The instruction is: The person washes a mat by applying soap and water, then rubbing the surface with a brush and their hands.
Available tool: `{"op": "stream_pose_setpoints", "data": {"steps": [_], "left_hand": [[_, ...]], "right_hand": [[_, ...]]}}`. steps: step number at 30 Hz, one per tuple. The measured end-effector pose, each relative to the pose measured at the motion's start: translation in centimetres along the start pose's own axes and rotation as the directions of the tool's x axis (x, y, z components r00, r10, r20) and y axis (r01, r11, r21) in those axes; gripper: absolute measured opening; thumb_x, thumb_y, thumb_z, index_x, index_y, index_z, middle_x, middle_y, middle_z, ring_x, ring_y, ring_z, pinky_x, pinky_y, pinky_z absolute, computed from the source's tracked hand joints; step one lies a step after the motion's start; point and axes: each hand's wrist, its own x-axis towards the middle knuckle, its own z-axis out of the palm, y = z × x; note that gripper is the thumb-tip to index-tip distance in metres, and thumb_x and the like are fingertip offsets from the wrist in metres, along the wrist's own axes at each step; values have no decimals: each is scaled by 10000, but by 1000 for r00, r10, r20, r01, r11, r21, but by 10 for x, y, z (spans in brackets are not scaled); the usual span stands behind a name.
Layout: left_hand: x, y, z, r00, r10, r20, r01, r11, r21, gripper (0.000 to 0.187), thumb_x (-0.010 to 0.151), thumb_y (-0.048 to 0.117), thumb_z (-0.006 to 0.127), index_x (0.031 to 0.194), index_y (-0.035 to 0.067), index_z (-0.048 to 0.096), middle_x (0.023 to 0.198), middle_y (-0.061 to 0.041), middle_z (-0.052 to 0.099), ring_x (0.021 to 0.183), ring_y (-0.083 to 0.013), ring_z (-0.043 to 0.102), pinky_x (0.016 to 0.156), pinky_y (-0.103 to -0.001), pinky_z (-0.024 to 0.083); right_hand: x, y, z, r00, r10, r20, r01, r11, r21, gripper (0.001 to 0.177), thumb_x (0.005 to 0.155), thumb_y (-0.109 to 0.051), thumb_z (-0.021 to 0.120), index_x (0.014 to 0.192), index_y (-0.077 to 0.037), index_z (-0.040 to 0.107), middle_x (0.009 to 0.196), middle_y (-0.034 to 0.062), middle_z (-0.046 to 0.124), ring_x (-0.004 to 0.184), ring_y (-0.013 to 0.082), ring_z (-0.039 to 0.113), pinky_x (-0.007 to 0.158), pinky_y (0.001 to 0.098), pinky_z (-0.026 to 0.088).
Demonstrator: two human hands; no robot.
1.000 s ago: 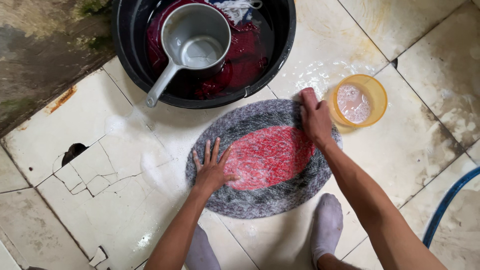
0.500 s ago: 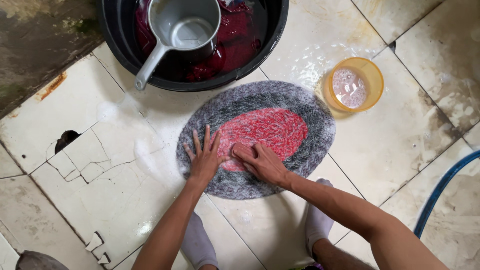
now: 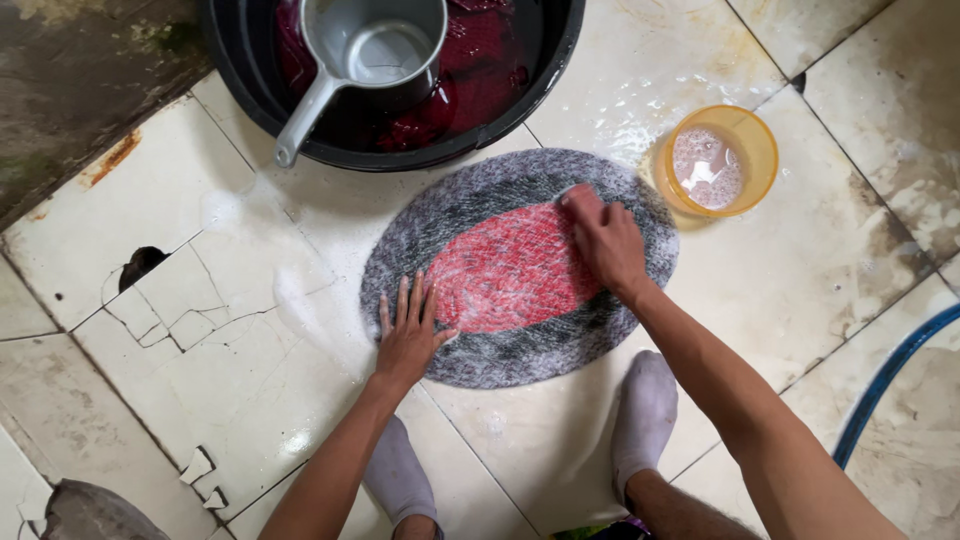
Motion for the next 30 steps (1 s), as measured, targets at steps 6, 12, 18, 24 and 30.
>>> {"op": "stream_pose_setpoints", "data": {"steps": [6,12,18,24,30], "left_hand": [[-6,-3,-24,988,-66,141,76,995,-64,1178,769,694,677,1595,39,152,1673,-222,18,1550,-383,19,1220,-622,89],[-8,-10,-34,983,-75,170,93,991,-100,1390,627,652,811,1582,-63,97,1697,-189,38,1580,-325,20,1256,-538,101],[-7,-10,-34,983,-75,166,92,991,-97,1387,627,655,824,1569,-55,95,1695,-187,44,1580,-315,31,1258,-547,99],[-8,-10,-35,975,-73,211,95,991,-94,1400,614,692,784,1584,-34,83,1693,-178,19,1566,-316,20,1254,-552,87],[-15,-5,-28,981,-84,174,97,993,-68,1309,685,656,764,1584,-32,108,1693,-193,27,1570,-346,31,1244,-574,113]], "right_hand": [[0,-76,-23,980,11,201,-62,966,252,534,1013,-279,572,1524,-402,473,1081,166,525,862,295,568,697,403,562],[-46,-189,5,837,-530,133,439,797,414,596,923,-236,681,1478,-374,517,984,175,542,895,341,580,809,466,522],[-56,-192,26,849,-517,113,448,816,365,647,898,-225,678,1520,-252,500,1038,222,561,916,396,582,827,514,495],[-31,-147,46,833,-541,117,495,822,282,627,921,-357,672,1511,-276,478,1010,163,578,864,294,597,753,460,560],[17,-87,41,909,-416,32,416,909,6,519,1052,-307,568,1561,-353,477,995,123,549,823,234,575,749,433,578]]}}
